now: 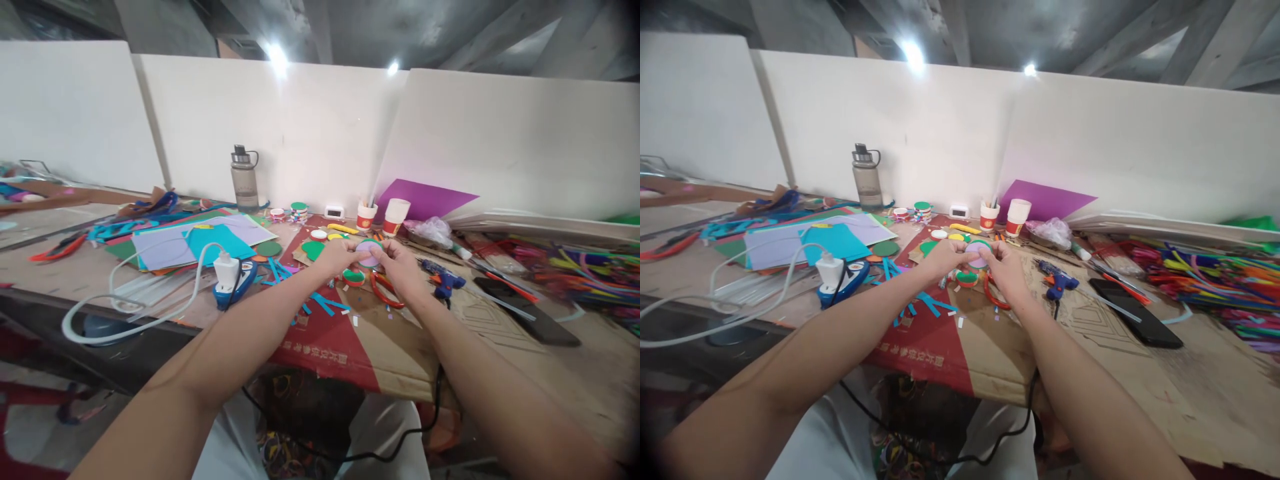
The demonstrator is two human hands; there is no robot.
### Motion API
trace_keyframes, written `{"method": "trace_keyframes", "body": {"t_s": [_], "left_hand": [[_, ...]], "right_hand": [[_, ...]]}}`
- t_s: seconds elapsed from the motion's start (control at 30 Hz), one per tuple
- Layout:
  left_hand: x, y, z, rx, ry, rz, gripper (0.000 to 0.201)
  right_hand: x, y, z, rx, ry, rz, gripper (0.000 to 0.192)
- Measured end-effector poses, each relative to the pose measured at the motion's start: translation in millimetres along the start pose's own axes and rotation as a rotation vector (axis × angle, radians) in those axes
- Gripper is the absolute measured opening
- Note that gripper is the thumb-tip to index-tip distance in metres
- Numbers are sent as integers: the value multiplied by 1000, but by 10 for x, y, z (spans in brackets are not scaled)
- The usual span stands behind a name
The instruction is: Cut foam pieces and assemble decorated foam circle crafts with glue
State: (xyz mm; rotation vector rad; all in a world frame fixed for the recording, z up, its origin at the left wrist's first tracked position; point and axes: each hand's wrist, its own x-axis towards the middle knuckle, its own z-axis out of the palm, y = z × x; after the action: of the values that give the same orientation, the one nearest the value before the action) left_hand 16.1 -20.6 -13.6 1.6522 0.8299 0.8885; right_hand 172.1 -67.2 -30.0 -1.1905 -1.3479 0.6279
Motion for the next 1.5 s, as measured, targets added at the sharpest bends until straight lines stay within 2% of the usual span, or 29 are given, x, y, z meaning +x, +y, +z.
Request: {"method": "trace_keyframes", "body": {"t_s": [0.1,0.17,0.27,0.37,0.43,0.57,0.63,0.7,0.77,0.83,0.93,1.0,1.2,1.27,1.33,1.4,1.43,1.5], "left_hand": [[22,-29,-8,93,11,14,15],[35,-34,-8,81,-15,27,15],[67,-15,-39,-69,-3,38,17],[129,13,-155,-300,110,44,20],[179,19,-272,-346,179,38,24],[245,-12,-510,-223,365,-20,14],[252,-40,-610,-39,451,-69,6],[251,-73,-695,200,495,-72,9],[253,-111,-761,402,464,-108,12],[262,-154,-804,518,430,-140,11],[280,-218,-826,564,410,-191,13],[286,-250,-821,580,384,-238,12],[271,-249,-829,683,309,-332,7],[273,-219,-841,783,330,-266,6],[277,-180,-833,843,380,-132,11],[275,-140,-788,772,401,1,19],[269,-121,-751,676,381,37,23],[245,-94,-655,447,216,40,32]], "right_hand": [[-5,-17,-4,-102,19,-8,38],[-14,-39,-5,-138,53,-16,40],[-21,-51,-1,-80,51,0,39],[-10,-35,-1,-6,41,54,37],[4,-23,-10,23,49,92,35],[31,-24,-47,-40,41,118,32],[36,-26,-61,-184,-2,78,29],[34,-16,-59,-340,-78,18,25],[24,13,-35,-482,-151,-42,21],[6,56,3,-626,-212,-84,28],[-35,116,67,-826,-295,-86,50],[-61,131,100,-920,-346,-51,56],[-76,79,123,-995,-389,13,53],[-66,68,111,-966,-378,-9,55],[-55,69,92,-912,-362,-57,55],[-43,77,70,-832,-342,-124,54],[-36,81,58,-791,-326,-154,54],[-22,85,37,-720,-296,-206,58]]}}
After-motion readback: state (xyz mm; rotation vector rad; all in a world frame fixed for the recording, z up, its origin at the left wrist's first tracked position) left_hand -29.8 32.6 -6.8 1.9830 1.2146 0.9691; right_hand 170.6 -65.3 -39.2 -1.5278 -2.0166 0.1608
